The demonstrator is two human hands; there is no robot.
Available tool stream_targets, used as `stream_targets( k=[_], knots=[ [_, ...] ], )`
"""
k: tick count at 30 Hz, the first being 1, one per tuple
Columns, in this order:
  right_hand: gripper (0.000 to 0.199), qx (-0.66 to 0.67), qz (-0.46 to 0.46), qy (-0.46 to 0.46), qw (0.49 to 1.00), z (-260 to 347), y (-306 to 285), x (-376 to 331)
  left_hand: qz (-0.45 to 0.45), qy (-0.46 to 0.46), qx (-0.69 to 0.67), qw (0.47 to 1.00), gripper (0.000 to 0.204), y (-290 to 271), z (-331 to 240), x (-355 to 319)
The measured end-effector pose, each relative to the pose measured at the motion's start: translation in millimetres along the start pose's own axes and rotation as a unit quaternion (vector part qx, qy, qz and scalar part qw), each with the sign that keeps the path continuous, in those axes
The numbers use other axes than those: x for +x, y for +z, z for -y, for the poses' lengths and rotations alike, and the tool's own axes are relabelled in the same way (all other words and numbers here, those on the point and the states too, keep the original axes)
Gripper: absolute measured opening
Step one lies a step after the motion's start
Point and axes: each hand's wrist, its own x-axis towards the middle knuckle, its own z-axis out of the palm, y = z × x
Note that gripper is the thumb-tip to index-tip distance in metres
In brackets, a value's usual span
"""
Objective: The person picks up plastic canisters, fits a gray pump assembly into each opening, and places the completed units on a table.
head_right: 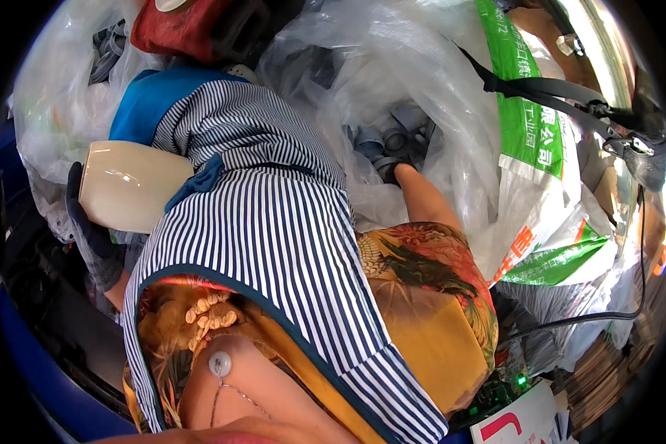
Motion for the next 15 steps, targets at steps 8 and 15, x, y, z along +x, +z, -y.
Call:
stream_targets(
  k=[8,15],
  knots=[
    [0.068,-0.152,-0.052,-0.057,0.985,6.8,6.7,-53.6,-0.029,-0.015,-0.047,0.998,0.069,1.5,11.9,-5.3],
    [0.076,-0.101,-0.083,-0.122,0.984,-11.6,93.6,40.5,0.049,-0.004,-0.047,0.998,0.077,-7.3,12.8,12.3]
  ],
)
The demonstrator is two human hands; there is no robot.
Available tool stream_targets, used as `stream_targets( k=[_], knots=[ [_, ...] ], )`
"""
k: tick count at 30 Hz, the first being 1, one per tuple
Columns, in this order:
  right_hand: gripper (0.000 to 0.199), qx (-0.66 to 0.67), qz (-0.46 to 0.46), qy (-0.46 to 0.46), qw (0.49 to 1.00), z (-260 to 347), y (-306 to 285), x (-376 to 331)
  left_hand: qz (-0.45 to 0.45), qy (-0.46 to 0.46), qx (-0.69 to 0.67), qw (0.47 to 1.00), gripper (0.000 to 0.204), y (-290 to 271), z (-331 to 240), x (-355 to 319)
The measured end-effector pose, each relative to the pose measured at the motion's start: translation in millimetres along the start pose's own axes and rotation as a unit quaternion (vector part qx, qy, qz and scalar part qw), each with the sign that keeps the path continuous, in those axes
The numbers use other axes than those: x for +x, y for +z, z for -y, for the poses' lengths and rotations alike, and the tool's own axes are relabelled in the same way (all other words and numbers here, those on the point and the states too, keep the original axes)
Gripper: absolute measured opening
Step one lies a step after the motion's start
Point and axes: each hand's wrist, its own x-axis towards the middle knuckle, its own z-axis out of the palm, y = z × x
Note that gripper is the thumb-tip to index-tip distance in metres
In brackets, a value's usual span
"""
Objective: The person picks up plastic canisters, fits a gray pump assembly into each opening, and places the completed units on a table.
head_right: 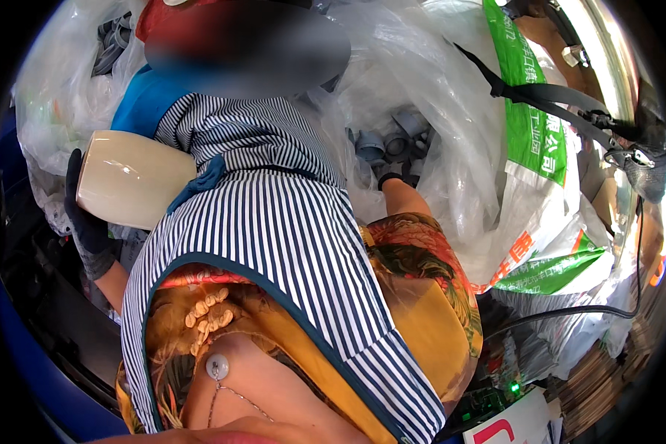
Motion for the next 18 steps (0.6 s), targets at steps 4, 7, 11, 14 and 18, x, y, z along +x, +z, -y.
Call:
stream_targets(
  k=[4,7,11,14,18],
  knots=[
    [0.076,-0.057,-0.050,-0.027,0.997,-11.6,-1.3,-8.4,0.009,0.000,-0.047,0.999,0.091,0.5,1.7,-0.7],
    [0.068,0.071,0.203,-0.026,0.976,15.4,-162.4,-49.7,-0.007,-0.010,-0.049,0.999,0.101,-1.2,9.9,-7.6],
    [0.058,0.331,0.023,0.013,0.943,-24.5,-251.7,-87.4,-0.022,0.006,-0.089,0.996,0.106,8.0,16.9,7.5],
    [0.046,0.564,-0.011,-0.108,0.819,-20.8,-304.2,-81.8,-0.037,-0.003,-0.163,0.986,0.106,10.4,25.0,9.6],
    [0.033,0.737,0.145,-0.279,0.598,55.2,-388.9,-84.1,-0.034,0.031,-0.149,0.988,0.101,16.4,21.0,11.2]
  ],
)
